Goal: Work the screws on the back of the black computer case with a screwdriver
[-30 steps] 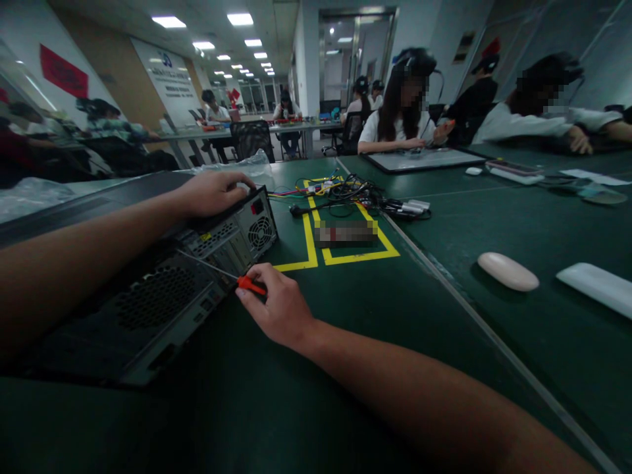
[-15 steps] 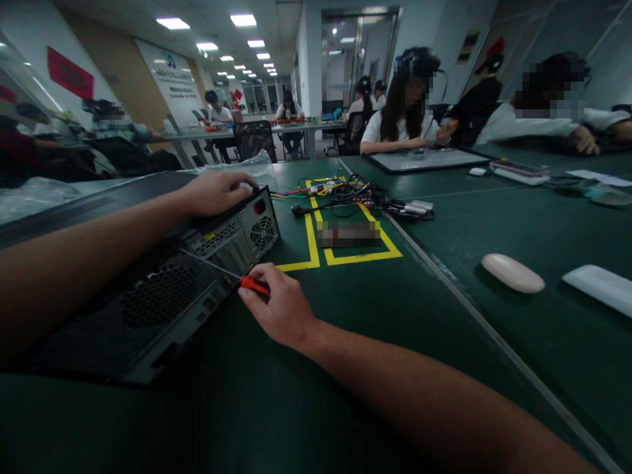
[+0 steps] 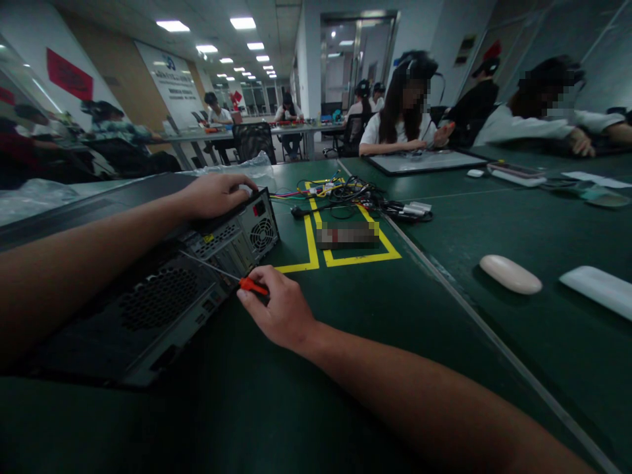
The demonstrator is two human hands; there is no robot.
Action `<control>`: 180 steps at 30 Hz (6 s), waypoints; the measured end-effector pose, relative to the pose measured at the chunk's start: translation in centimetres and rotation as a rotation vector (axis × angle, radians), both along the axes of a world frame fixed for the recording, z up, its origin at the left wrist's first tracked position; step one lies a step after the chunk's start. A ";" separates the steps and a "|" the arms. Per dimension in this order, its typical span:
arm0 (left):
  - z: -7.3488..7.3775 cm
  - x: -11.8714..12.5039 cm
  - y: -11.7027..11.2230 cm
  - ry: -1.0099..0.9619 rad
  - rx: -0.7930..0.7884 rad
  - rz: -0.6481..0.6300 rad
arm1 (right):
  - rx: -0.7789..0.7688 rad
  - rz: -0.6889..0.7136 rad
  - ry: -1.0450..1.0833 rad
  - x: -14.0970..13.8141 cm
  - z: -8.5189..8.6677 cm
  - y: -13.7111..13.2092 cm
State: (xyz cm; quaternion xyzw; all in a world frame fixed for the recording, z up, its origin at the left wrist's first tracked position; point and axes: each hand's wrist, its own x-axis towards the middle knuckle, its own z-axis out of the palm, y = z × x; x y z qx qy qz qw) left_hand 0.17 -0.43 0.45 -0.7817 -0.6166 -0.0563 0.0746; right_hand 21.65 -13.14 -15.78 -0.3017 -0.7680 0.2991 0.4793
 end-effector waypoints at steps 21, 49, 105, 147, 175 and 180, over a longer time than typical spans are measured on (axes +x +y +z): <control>0.1 0.1 -0.1 -0.011 -0.004 0.002 | -0.002 0.003 -0.017 0.1 0.1 0.0; 0.0 0.0 -0.1 -0.016 0.005 0.001 | -0.045 0.040 0.033 -0.1 0.0 0.0; 0.0 -0.1 0.0 -0.044 -0.010 -0.011 | -0.021 0.028 0.022 -0.1 0.0 0.0; 0.0 -0.1 0.0 -0.040 0.008 -0.007 | 0.001 0.001 -0.005 0.1 0.3 -0.1; 0.5 0.7 -1.6 -0.012 -0.023 0.018 | -0.041 0.037 0.010 0.0 -0.2 0.1; 0.3 0.4 -0.9 -0.010 -0.002 0.003 | -0.047 0.026 0.007 -0.1 -0.2 0.1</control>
